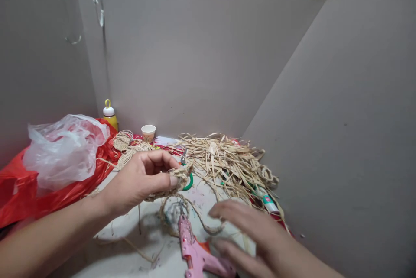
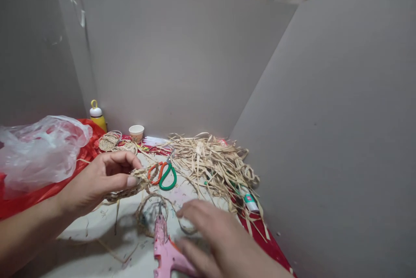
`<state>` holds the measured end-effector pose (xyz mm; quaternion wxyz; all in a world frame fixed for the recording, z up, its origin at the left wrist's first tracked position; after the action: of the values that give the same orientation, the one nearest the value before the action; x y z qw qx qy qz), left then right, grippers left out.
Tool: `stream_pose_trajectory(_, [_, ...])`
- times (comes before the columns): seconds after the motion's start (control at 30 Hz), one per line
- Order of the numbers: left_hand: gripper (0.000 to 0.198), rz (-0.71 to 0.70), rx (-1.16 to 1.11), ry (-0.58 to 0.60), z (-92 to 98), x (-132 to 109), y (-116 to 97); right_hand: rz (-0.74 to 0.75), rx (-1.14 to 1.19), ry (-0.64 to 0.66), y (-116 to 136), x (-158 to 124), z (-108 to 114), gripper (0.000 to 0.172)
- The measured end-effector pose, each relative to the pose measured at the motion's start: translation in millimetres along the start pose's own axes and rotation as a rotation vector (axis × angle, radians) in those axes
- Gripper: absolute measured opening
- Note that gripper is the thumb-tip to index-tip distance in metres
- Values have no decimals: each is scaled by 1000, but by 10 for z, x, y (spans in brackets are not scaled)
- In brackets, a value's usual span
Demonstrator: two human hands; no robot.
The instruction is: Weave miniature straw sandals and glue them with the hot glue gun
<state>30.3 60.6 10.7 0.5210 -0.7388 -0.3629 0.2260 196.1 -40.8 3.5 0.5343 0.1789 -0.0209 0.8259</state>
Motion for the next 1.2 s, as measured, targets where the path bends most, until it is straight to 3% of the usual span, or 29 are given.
stream_pose_trajectory(0.07, [14, 26, -3, 39, -45, -46, -5, 28, 114, -224, 29, 135, 339, 27])
stream_pose_trajectory(0.13, [12, 44, 3, 84, -100, -89, -9, 39, 242, -286, 61, 305, 463, 32])
stream_pose_trajectory(0.3, [10, 49, -7, 146, -178, -132, -37, 47, 540, -129, 129, 665, 239, 7])
stream_pose_trajectory(0.4, [10, 54, 3, 129, -156, -116, -40, 58, 596, -169, 134, 713, 181, 9])
stream_pose_trajectory(0.5, [12, 52, 16, 75, -104, -100, -31, 168, 485, -369, 216, 662, 305, 11])
stream_pose_trajectory(0.6, [13, 71, -8, 36, -75, -102, -2, 358, 256, -562, 386, 541, 436, 27])
stream_pose_trajectory(0.77, [13, 73, -80, 12, -83, -116, 21, 476, 17, -607, 479, 440, 417, 35])
stream_pose_trajectory(0.93, [10, 19, -137, -38, -84, -107, 11, 523, -44, -640, 508, 363, 380, 40])
stream_pose_trajectory(1.07, [11, 4, -171, -92, -57, -89, 26, 455, 103, -668, 494, 341, 361, 41])
stream_pose_trajectory(1.2, [12, -13, -153, -110, -32, -76, 36, 232, 463, -660, 318, 407, 302, 33])
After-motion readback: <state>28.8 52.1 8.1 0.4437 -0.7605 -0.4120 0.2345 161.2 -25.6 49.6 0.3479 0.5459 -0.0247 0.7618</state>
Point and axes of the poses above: each hand's wrist, its own x-axis towards the middle knuckle, its own z-axis out of the back of the hand, y = z × x, the point moved 7 cm from there along x, towards the middle knuckle, and after that the axes turned 11 degrees about -x, right-handed, at the moved point
